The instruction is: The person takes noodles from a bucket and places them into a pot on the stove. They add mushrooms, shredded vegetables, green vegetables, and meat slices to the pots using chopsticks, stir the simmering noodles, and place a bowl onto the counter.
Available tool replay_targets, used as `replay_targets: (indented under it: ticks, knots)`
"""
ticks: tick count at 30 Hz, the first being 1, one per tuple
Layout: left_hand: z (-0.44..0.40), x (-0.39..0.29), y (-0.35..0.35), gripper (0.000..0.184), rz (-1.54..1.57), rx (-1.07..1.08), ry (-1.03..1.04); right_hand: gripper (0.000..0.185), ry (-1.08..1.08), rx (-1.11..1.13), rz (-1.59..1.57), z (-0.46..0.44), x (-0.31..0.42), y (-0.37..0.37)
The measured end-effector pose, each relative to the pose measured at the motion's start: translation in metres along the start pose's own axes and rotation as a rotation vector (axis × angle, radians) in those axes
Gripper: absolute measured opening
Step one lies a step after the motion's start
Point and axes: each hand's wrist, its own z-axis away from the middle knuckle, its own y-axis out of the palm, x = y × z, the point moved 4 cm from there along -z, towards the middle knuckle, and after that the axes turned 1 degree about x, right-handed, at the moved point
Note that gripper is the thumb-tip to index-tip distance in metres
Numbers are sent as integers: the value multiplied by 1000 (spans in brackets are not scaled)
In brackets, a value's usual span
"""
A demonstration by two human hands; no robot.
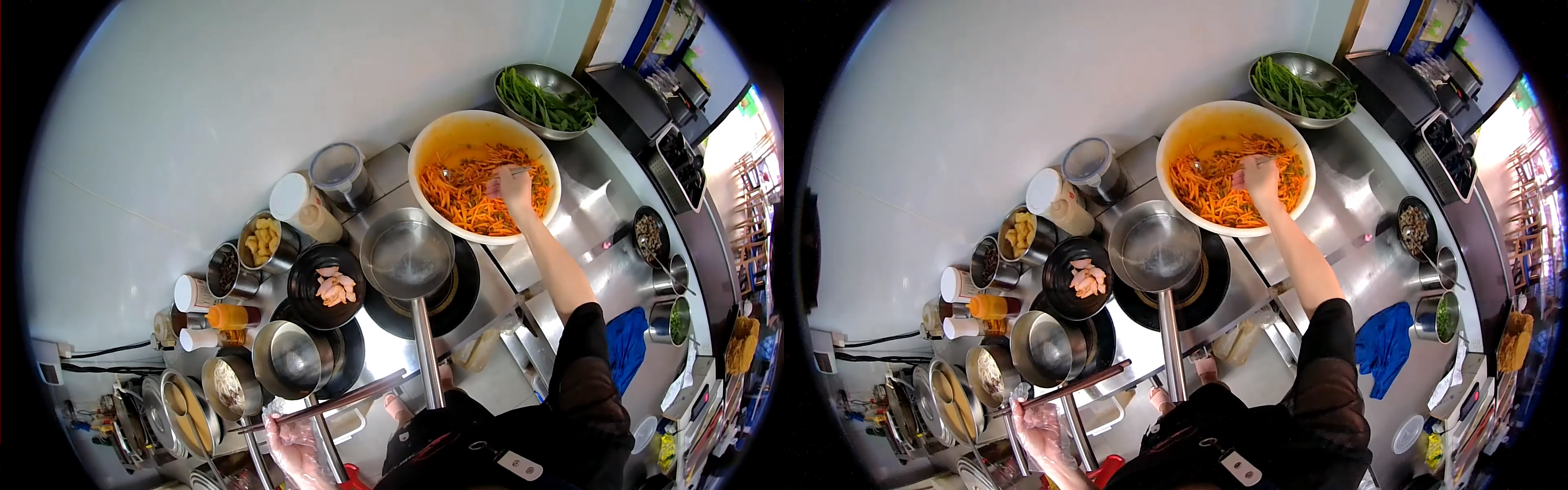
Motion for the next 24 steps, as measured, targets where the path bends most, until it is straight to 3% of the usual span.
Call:
replay_targets:
  ticks: [1,3,4,5,6,7,9,11,15,22,24]
  knots:
    - [-1,1,1,19,0,-2,2,25,1,2,0,10,9,5]
    - [-2,1,1,18,-5,-27,-10,25,-253,188,257,29,36,21]
    - [-4,0,-4,18,-7,-28,-12,24,-233,175,267,33,44,24]
    - [-8,1,-8,18,55,115,-67,24,-230,172,268,28,41,21]
    - [-11,2,-7,18,118,261,-119,24,-101,83,137,16,31,15]
    - [-10,3,2,18,119,263,-117,24,27,-4,6,5,18,9]
    - [-5,2,5,18,-20,19,-18,24,115,-65,-116,-6,1,2]
    - [-7,3,1,18,-3,20,-24,23,169,-138,-171,-12,-9,-4]
    - [-7,5,5,18,14,15,-32,21,-105,-46,11,3,18,0]
    - [-7,7,14,17,-1,6,-22,20,-139,-53,-20,-4,29,-7]
    - [-8,7,23,15,97,224,-97,21,-148,-81,16,-5,31,-8]
